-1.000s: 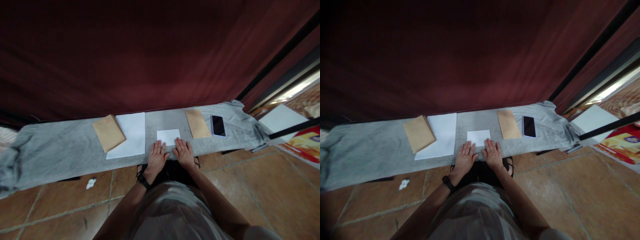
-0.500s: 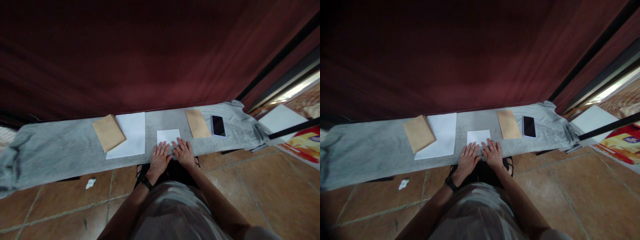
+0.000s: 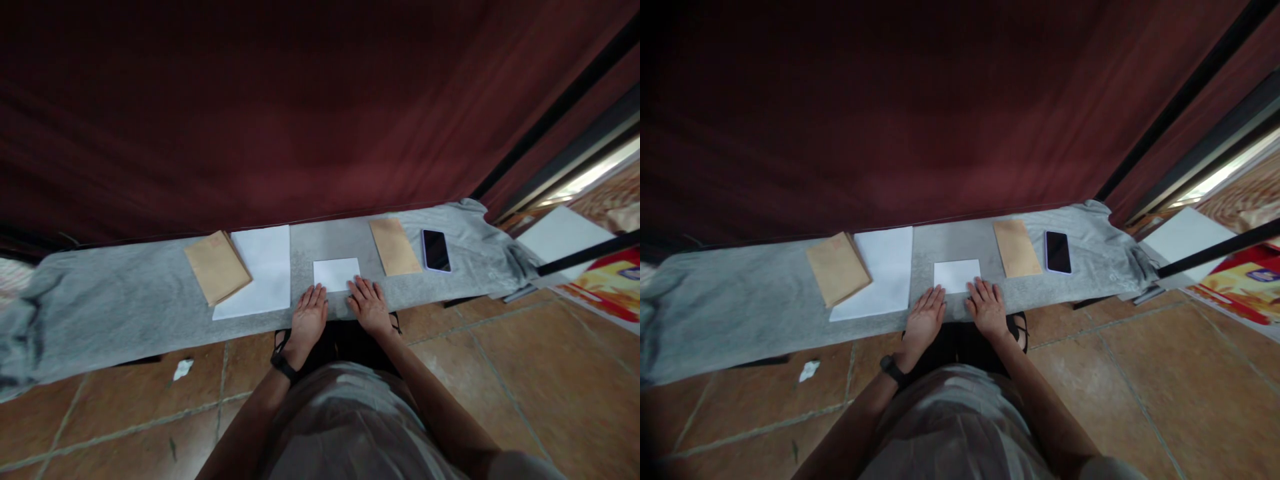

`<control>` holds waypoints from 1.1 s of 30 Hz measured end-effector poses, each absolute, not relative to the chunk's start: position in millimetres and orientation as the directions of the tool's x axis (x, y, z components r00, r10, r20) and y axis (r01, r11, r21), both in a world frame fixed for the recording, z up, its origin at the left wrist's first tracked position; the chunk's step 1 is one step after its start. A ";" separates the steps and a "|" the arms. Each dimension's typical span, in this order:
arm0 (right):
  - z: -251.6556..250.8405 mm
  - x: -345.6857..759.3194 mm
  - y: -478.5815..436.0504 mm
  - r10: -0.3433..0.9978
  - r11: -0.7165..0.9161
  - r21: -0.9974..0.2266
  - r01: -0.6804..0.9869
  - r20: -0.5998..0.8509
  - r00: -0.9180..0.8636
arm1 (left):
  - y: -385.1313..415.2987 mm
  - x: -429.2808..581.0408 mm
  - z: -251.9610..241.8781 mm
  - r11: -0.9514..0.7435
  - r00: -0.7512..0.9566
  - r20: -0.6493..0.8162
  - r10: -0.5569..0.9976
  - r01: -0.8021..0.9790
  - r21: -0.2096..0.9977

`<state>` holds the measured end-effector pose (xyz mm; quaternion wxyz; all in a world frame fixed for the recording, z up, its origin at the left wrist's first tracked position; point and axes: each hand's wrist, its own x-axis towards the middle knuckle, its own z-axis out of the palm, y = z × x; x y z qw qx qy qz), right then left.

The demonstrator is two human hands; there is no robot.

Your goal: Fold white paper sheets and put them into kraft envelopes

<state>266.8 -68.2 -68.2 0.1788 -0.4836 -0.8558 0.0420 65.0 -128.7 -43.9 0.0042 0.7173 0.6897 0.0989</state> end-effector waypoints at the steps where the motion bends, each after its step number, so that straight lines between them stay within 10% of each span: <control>1: -67.7 266.8 -66.6 0.844 0.528 -0.253 0.811 0.262 -0.468 | -125.7 62.5 -42.8 -0.059 0.043 0.119 0.992 0.990 0.131; 13: -46.8 260.8 -41.3 0.844 0.535 -0.248 0.807 0.186 -0.503 | -91.5 42.0 -25.8 -0.283 0.281 -0.044 0.959 0.958 -0.040; 24: -40.6 272.8 -21.0 0.838 0.542 -0.411 0.733 0.210 -0.503 | -88.3 42.6 -3.4 -0.290 0.290 0.105 0.951 0.957 -0.014; 28: -30.7 279.9 -10.9 0.882 0.461 -0.640 0.614 0.259 -0.393 | -86.1 49.2 10.1 -0.206 0.156 0.247 0.956 0.960 0.190; 33: -21.6 279.6 0.9 0.930 0.341 -0.831 0.438 0.230 -0.288 | -70.8 52.1 2.5 0.040 -0.250 0.153 0.956 0.629 0.776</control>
